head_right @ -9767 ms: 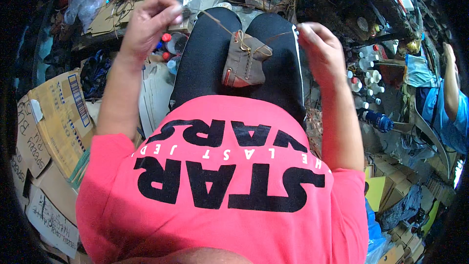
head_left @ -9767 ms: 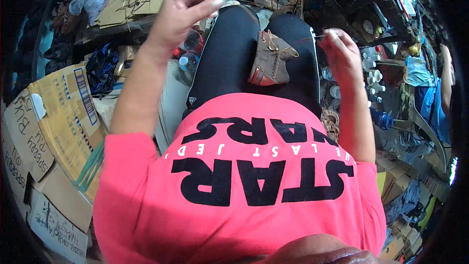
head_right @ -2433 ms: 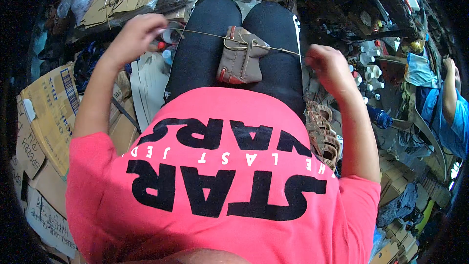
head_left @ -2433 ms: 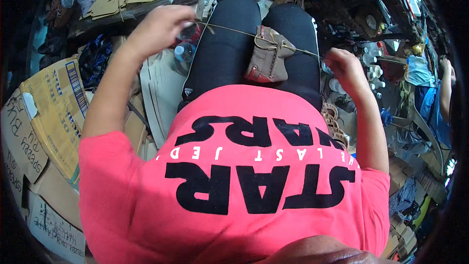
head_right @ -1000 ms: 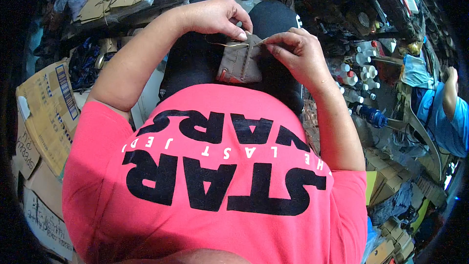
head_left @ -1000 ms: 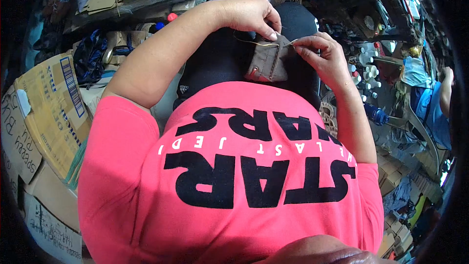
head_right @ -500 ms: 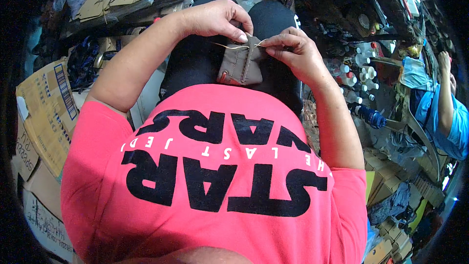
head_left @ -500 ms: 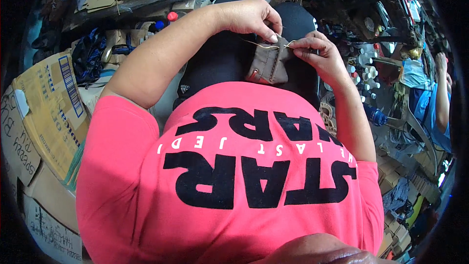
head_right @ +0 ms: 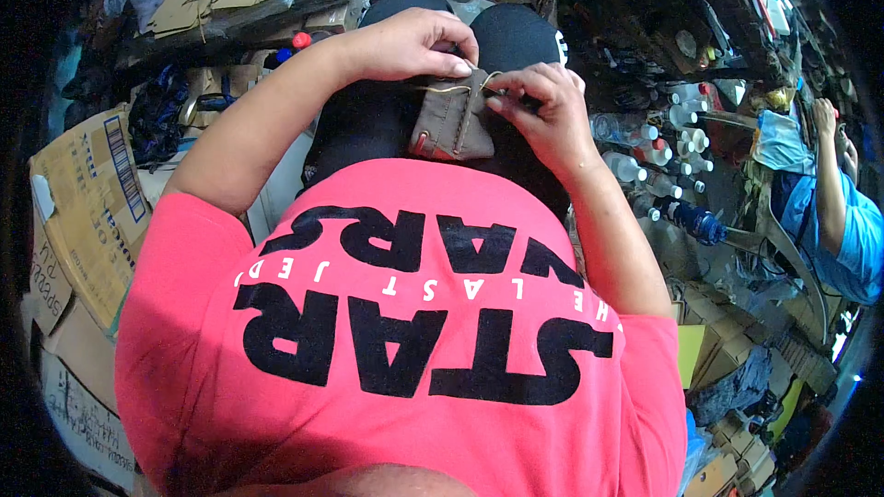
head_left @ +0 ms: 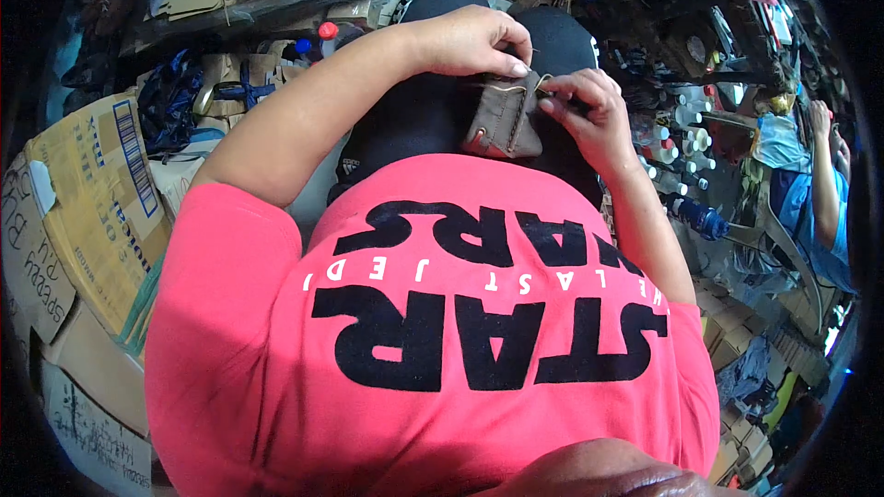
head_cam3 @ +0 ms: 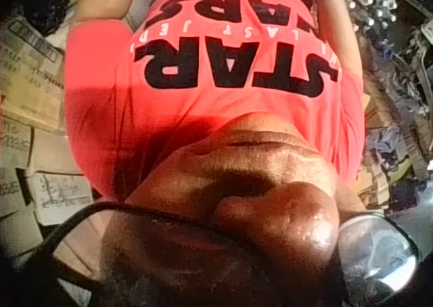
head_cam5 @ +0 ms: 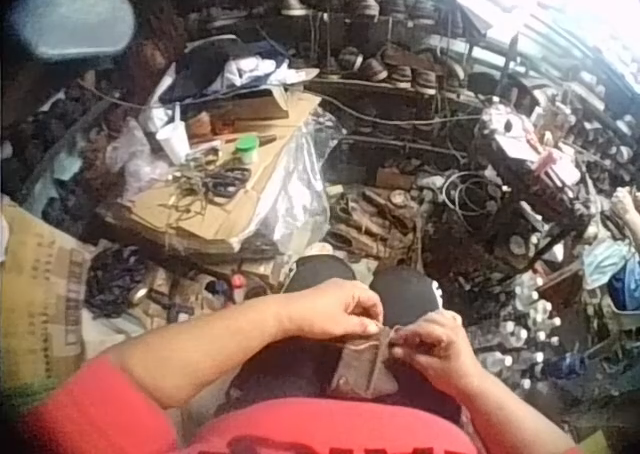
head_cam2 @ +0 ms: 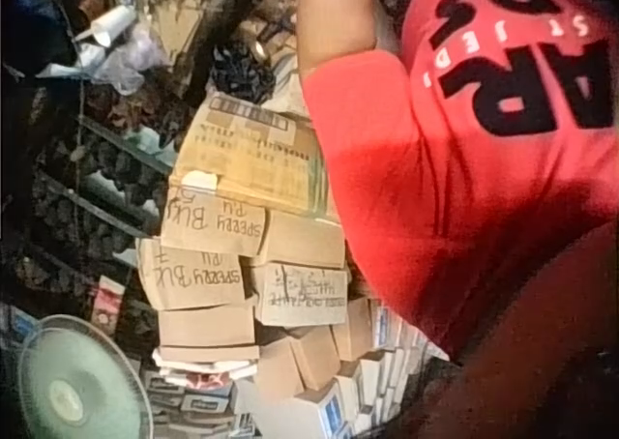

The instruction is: Lacing and stitching a leather shoe component by hand in a workshop.

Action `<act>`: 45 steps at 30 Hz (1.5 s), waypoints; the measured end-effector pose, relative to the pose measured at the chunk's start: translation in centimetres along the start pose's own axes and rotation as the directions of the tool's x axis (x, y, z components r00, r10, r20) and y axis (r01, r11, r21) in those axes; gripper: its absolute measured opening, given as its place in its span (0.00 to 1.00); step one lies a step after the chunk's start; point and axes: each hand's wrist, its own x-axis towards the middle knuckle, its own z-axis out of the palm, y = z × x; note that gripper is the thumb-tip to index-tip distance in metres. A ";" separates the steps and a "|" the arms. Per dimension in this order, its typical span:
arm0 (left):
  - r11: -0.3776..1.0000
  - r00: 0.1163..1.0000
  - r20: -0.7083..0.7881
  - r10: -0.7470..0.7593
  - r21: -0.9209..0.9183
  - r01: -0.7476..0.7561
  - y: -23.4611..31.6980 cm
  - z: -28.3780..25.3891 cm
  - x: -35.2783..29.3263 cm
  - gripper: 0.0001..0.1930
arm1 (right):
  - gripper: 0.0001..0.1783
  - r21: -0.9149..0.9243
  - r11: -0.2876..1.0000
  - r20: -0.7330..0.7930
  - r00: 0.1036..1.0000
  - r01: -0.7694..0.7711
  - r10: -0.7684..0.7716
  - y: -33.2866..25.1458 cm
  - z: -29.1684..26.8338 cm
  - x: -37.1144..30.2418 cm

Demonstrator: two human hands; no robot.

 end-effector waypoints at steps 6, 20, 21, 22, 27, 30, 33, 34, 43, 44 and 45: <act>0.996 0.988 0.151 -0.019 0.085 0.006 0.6 -1.3 0.2 0.15 | 0.16 0.023 0.999 0.055 0.998 0.026 -0.027 0.3 -0.8 -0.2; 0.975 0.966 0.140 0.219 -0.006 -0.220 -0.8 -0.2 1.4 0.09 | 0.12 0.361 0.924 0.127 0.988 -0.129 0.088 1.3 0.1 0.1; 0.979 0.972 0.121 0.201 -0.012 -0.201 -0.7 0.0 1.2 0.09 | 0.09 0.314 0.945 0.072 0.995 -0.088 0.069 1.0 0.4 0.0; 0.980 0.972 0.122 0.200 -0.010 -0.200 -0.7 -0.1 1.1 0.09 | 0.09 0.316 0.945 0.071 0.995 -0.087 0.068 0.5 0.5 0.0; 0.973 0.954 -0.221 0.204 0.150 -0.174 0.2 0.0 -0.7 0.10 | 0.08 -0.060 0.998 0.050 0.998 -0.024 0.027 -1.3 -1.0 -0.3; 0.940 0.943 -0.270 0.196 0.326 -0.102 0.9 -0.3 -3.2 0.19 | 0.09 -0.060 0.997 0.070 0.996 -0.046 0.050 -1.7 -1.3 -0.7; 0.962 0.932 -0.338 0.132 0.269 -0.039 2.5 0.4 -4.7 0.18 | 0.12 -0.004 0.999 0.113 0.993 -0.034 0.035 -0.9 -1.8 -0.5; 0.974 0.929 -0.358 0.100 0.224 -0.018 2.9 0.6 -5.0 0.15 | 0.13 0.059 0.996 0.161 0.986 -0.062 0.052 -0.5 -1.9 -0.3; 0.908 0.910 -0.338 0.240 0.411 -0.087 2.6 0.7 -4.3 0.07 | 0.18 0.158 0.985 0.205 0.978 -0.072 0.038 1.0 -1.6 0.5; 0.904 0.911 -0.332 0.244 0.417 -0.091 2.6 0.7 -4.2 0.07 | 0.19 0.172 0.981 0.213 0.976 -0.089 0.051 1.0 -1.5 0.5; 0.904 0.911 -0.331 0.245 0.417 -0.092 2.7 0.6 -4.2 0.07 | 0.19 0.172 0.981 0.212 0.976 -0.089 0.051 1.1 -1.4 0.5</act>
